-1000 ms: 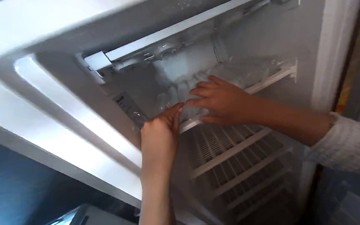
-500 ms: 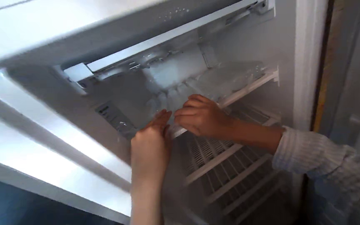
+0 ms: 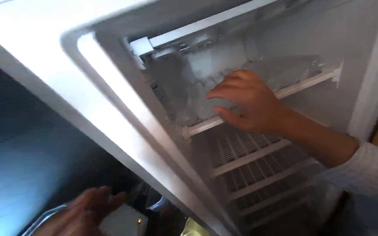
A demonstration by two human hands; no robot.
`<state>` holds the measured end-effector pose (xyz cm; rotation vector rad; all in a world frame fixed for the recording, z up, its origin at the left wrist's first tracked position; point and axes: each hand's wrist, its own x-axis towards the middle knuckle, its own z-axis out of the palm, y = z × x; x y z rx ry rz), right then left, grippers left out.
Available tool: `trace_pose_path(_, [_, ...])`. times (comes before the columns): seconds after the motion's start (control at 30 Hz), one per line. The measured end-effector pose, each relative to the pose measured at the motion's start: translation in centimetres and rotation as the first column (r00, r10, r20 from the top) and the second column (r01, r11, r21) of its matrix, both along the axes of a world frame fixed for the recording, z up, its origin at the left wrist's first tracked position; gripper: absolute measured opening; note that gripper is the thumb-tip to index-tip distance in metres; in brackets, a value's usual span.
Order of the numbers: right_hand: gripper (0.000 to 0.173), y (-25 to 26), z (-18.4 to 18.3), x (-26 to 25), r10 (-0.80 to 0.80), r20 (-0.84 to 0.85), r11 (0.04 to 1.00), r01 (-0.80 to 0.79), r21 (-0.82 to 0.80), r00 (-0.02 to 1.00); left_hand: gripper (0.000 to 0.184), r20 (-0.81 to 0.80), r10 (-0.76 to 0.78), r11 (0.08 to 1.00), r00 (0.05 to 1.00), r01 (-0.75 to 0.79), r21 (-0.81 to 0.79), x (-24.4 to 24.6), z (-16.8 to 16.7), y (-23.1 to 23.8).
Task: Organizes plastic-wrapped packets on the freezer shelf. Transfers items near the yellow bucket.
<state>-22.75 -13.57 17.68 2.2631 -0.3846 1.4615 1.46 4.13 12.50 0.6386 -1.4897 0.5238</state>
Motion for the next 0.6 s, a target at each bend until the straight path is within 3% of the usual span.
trace_pose_path(0.13, [0.053,-0.6,1.4,4.4,-0.139,-0.306,0.981,0.174,0.09,0.942,0.021,-0.029,0.153,0.987,0.988,-0.151,0.054,-0.2,-1.1,-0.9])
trace_pose_path(0.23, [0.042,-1.7,1.7,6.7,-0.133,-0.391,0.97,0.201,0.14,0.911,0.021,-0.015,0.157,0.983,0.988,-0.154,0.097,-0.1,-2.2,-1.8])
trace_pose_path(0.37, [0.017,-3.4,0.4,8.6,0.017,-0.186,0.992,0.007,0.128,0.982,0.02,0.078,0.153,0.976,0.985,-0.163,0.145,0.5,-3.6,-1.9])
trace_pose_path(0.53, [0.017,-2.8,-0.9,9.3,0.089,-0.023,0.986,-0.084,0.146,0.996,0.017,0.1,0.061,0.972,0.993,-0.082,0.221,1.8,-5.5,-2.6])
trace_pose_path(0.6, [0.016,-3.0,-1.4,9.7,0.073,0.007,0.994,-0.074,0.077,0.997,0.017,0.104,0.004,0.963,0.995,-0.032,0.268,2.7,-6.2,-3.2])
